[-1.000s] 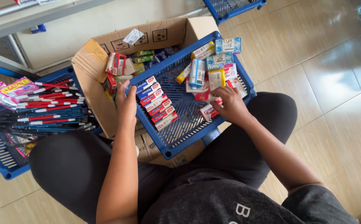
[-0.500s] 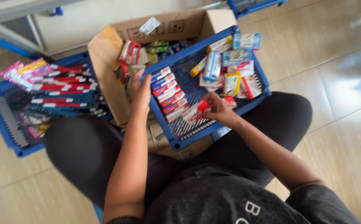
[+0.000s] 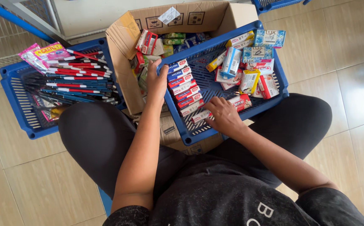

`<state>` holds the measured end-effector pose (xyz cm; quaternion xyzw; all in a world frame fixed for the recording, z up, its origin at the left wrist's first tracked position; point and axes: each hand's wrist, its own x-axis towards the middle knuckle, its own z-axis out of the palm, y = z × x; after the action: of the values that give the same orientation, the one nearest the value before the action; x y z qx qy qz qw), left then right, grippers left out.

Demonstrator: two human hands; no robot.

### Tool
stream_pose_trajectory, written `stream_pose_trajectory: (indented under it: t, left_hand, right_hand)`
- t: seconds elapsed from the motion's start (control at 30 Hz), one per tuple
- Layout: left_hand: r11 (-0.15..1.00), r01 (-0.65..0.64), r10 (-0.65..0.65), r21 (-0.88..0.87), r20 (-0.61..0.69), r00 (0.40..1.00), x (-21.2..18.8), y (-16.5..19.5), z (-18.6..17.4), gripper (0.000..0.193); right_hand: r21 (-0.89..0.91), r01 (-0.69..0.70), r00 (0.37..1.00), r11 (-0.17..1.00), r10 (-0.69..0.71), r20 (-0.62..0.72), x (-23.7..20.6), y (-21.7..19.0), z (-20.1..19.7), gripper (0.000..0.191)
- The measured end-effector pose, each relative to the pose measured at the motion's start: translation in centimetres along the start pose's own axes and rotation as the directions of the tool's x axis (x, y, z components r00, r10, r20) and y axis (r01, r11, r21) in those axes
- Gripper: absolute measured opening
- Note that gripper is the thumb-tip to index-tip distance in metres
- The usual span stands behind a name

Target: The person sits on the floor and transfers small packaged items from a cardboard box into a blue plastic basket. They arrange the items, including toothpaste and soap, neatly in rows within the basket.

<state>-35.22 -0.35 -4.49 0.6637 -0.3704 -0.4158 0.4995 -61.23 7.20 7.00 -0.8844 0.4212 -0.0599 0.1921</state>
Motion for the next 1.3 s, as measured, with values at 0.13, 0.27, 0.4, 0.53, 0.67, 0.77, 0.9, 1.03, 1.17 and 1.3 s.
stream_pose_trajectory:
  t: [0.13,0.27,0.4,0.53,0.67,0.77,0.9,1.03,1.17,1.3]
  left_hand:
    - [1.000,0.008,-0.008,-0.019,-0.001,1.000,0.1,-0.2,0.1,0.050]
    - [1.000,-0.001,0.001,-0.010,0.013,1.000,0.1,-0.7,0.0,0.048]
    - [0.998,-0.057,0.057,-0.028,0.009,0.998,0.2,-0.9,0.0,0.046]
    - [0.997,-0.010,0.013,-0.076,0.042,0.999,-0.1,0.0,-0.4,0.046]
    - [0.988,0.068,-0.059,-0.136,0.074,0.996,-0.5,1.1,-0.6,0.046]
    - [0.992,0.056,-0.050,-0.116,0.058,0.997,-0.6,1.5,-0.4,0.047]
    - [0.988,0.038,-0.029,-0.147,0.062,0.998,-0.5,1.3,-0.3,0.047]
    - [0.994,0.022,-0.017,-0.108,0.049,0.999,-0.6,1.1,-0.4,0.047]
    - [0.993,0.031,-0.025,-0.111,0.061,0.998,-0.6,1.2,-0.6,0.048]
    - [0.995,0.025,-0.020,-0.098,0.050,0.999,-0.7,1.7,-0.5,0.048]
  right_hand:
    - [0.076,0.010,0.999,0.997,-0.007,-0.036,0.1,-0.1,-0.1,0.036]
    - [0.162,0.056,0.994,0.985,-0.040,-0.099,0.7,-1.1,0.8,0.035]
    - [0.130,0.049,0.994,0.990,-0.036,-0.103,1.0,-1.7,0.7,0.033]
    - [0.102,0.067,0.994,0.993,-0.058,-0.093,0.1,-0.6,-0.5,0.039]
    - [0.053,-0.079,0.994,0.996,0.074,0.080,-1.3,2.6,-1.7,0.031]
    - [-0.314,-0.040,0.980,0.949,0.098,0.173,-1.9,6.2,-2.9,0.043]
    - [-0.301,-0.044,0.981,0.953,0.099,0.169,-2.3,8.2,-2.8,0.055]
    - [-0.436,-0.036,0.948,0.899,0.169,0.270,-1.5,8.0,-2.8,0.037]
    - [-0.390,-0.042,0.968,0.920,0.134,0.213,-0.7,7.8,-3.7,0.034]
    - [-0.139,0.028,0.967,0.990,0.008,0.253,-0.4,6.6,-3.7,0.038]
